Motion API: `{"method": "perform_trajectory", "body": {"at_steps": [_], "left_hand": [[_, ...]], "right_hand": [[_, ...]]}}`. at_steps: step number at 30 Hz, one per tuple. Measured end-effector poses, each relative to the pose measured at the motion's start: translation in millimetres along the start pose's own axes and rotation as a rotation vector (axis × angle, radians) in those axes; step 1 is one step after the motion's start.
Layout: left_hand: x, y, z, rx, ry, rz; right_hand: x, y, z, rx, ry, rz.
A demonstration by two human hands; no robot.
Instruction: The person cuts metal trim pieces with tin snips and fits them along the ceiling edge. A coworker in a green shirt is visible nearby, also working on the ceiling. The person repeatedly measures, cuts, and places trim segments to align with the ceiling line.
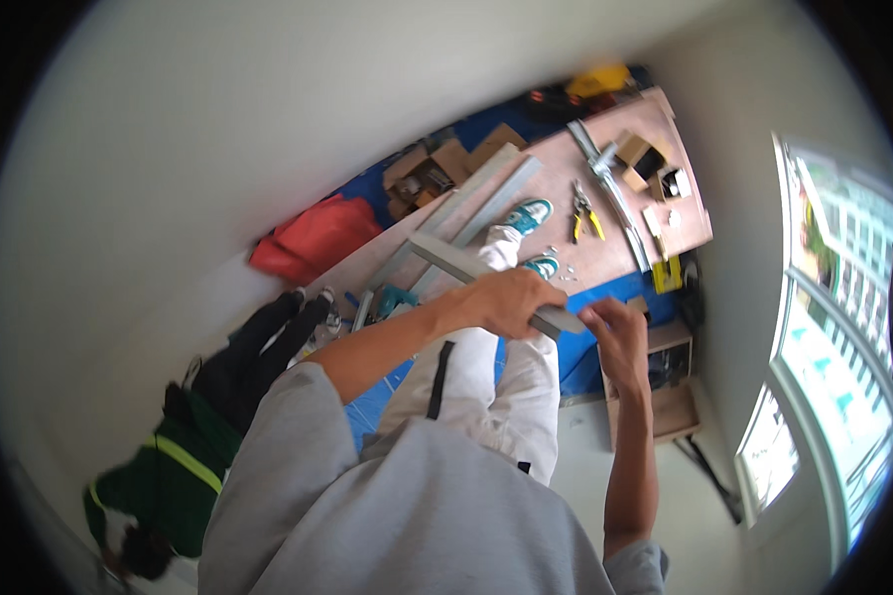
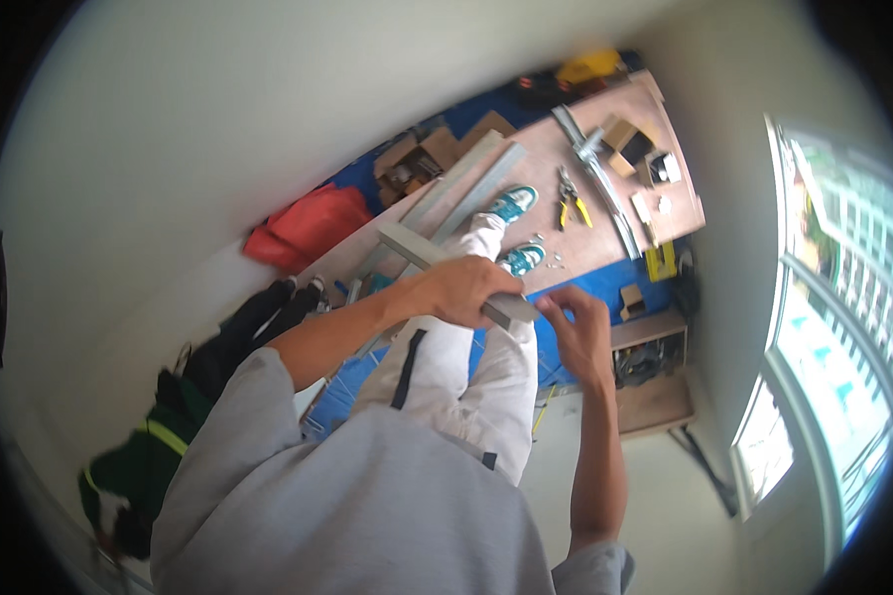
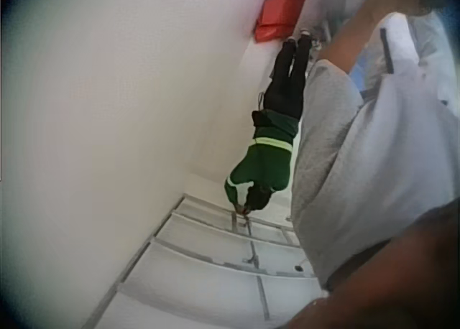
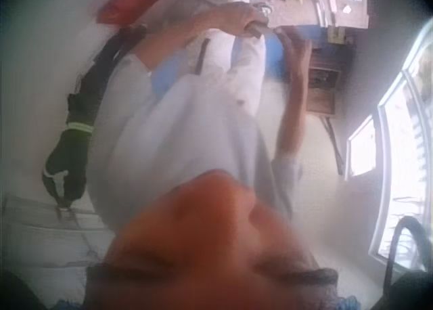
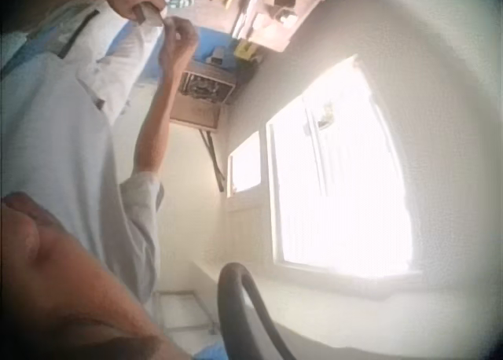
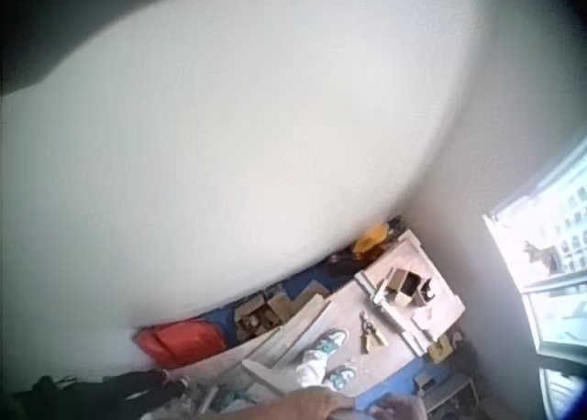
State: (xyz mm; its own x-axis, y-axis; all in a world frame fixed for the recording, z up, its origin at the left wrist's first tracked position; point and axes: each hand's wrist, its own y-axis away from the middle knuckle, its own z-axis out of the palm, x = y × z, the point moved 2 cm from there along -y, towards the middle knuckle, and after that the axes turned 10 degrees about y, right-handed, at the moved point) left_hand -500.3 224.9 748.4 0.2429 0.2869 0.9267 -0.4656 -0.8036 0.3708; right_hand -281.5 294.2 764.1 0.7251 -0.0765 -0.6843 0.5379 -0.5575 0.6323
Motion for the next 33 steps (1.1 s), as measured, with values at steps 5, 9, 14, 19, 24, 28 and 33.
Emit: {"method": "perform_trajectory", "body": {"at_steps": [5, 9, 14, 19, 24, 28, 33], "left_hand": [[73.0, 92.3, 16.8, 0.060, 0.021, 0.101], [92.3, 146.1, 12.0, 0.166, -0.440, 0.103], [100.7, 201.3, -16.8, 0.262, -0.226, 0.389], [116.4, 259.9, -31.2, 0.413, -0.298, 0.379], [129.3, 300.1, -30.3, 0.303, -0.243, 0.124], [142.2, 332.9, -36.5, 0.523, -0.356, 0.423], [159.4, 344.1, -7.2, 0.675, -0.336, 0.287]], "right_hand": [[-77.3, 89.3, 11.1, -0.190, -0.951, 0.339], [-119.1, 105.5, 32.0, -0.172, -0.395, 0.328], [-188.5, 121.1, 52.0, -0.289, -0.701, 0.195], [-255.0, 133.6, 81.9, -0.274, -0.582, 0.156], [-328.3, 164.9, 73.1, -0.071, 0.527, -0.539], [-336.2, 189.0, 70.4, -0.152, 0.034, -0.307], [-284.4, 96.9, 23.1, 0.389, -0.071, -0.111]]}}
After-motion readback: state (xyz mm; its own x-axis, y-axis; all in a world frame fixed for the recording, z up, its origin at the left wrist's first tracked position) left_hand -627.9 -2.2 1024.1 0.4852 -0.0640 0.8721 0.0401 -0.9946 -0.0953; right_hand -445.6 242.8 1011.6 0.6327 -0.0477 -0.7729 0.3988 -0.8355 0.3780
